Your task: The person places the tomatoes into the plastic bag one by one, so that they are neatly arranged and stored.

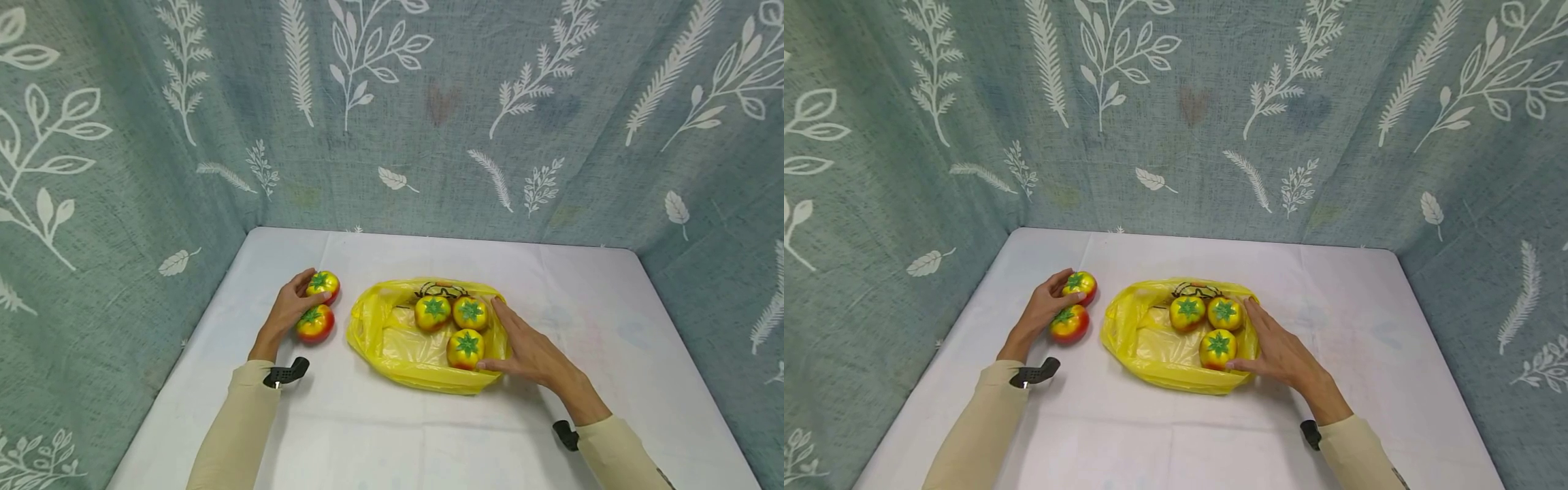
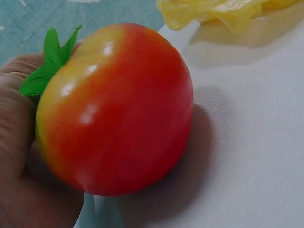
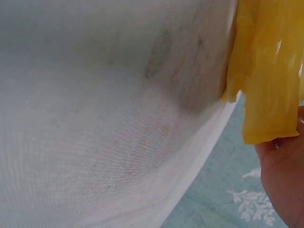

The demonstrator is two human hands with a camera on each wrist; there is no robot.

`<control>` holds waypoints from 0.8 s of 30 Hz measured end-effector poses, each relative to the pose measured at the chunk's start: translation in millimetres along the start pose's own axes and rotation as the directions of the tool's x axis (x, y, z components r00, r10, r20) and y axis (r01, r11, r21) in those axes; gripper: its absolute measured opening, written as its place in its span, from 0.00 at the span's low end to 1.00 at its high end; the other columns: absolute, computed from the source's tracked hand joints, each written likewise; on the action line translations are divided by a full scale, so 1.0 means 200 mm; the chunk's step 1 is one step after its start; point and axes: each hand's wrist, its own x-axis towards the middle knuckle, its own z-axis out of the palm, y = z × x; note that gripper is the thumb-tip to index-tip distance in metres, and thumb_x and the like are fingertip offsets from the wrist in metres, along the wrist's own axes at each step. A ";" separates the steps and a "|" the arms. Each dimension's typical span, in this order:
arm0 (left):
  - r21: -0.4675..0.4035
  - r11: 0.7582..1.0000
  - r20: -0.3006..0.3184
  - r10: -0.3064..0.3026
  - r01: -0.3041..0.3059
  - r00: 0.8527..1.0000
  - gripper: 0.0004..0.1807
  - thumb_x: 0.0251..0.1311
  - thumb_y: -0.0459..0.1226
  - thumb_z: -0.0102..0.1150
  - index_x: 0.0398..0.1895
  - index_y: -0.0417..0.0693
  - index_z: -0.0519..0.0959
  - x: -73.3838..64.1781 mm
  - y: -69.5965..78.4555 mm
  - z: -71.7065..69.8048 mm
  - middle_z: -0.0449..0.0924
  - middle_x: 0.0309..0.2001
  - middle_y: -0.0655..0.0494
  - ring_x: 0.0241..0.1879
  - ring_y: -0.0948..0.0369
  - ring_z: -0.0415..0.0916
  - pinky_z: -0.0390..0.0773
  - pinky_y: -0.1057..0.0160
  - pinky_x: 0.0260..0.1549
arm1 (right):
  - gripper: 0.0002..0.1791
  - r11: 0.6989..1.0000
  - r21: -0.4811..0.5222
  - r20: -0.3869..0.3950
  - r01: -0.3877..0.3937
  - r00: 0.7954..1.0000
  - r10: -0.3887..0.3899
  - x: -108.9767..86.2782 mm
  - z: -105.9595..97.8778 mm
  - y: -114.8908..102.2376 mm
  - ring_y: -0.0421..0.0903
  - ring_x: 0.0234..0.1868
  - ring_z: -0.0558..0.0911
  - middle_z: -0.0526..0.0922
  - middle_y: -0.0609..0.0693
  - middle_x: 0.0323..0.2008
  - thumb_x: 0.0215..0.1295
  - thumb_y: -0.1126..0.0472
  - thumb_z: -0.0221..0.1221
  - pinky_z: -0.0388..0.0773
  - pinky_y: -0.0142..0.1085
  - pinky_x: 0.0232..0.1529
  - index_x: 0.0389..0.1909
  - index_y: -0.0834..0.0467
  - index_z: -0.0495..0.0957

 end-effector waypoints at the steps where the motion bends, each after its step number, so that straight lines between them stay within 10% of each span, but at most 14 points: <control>1: 0.005 1.000 0.001 -0.004 0.004 1.000 0.51 0.60 0.51 0.71 0.80 0.45 0.54 0.00 0.00 0.00 0.55 0.77 0.41 0.76 0.46 0.54 0.55 0.47 0.74 | 0.69 1.000 -0.002 -0.003 0.004 1.000 -0.004 0.00 0.00 0.00 0.66 0.73 0.62 0.48 0.59 0.80 0.50 0.23 0.65 0.69 0.65 0.62 0.83 0.50 0.39; 24: -0.011 1.000 -0.039 -0.001 0.000 0.999 0.45 0.62 0.51 0.70 0.77 0.45 0.62 0.01 -0.01 0.01 0.63 0.74 0.41 0.72 0.46 0.61 0.60 0.48 0.72 | 0.69 1.000 0.010 0.009 -0.014 1.000 0.014 -0.01 -0.01 0.00 0.64 0.74 0.60 0.48 0.59 0.80 0.50 0.22 0.64 0.67 0.64 0.64 0.83 0.48 0.38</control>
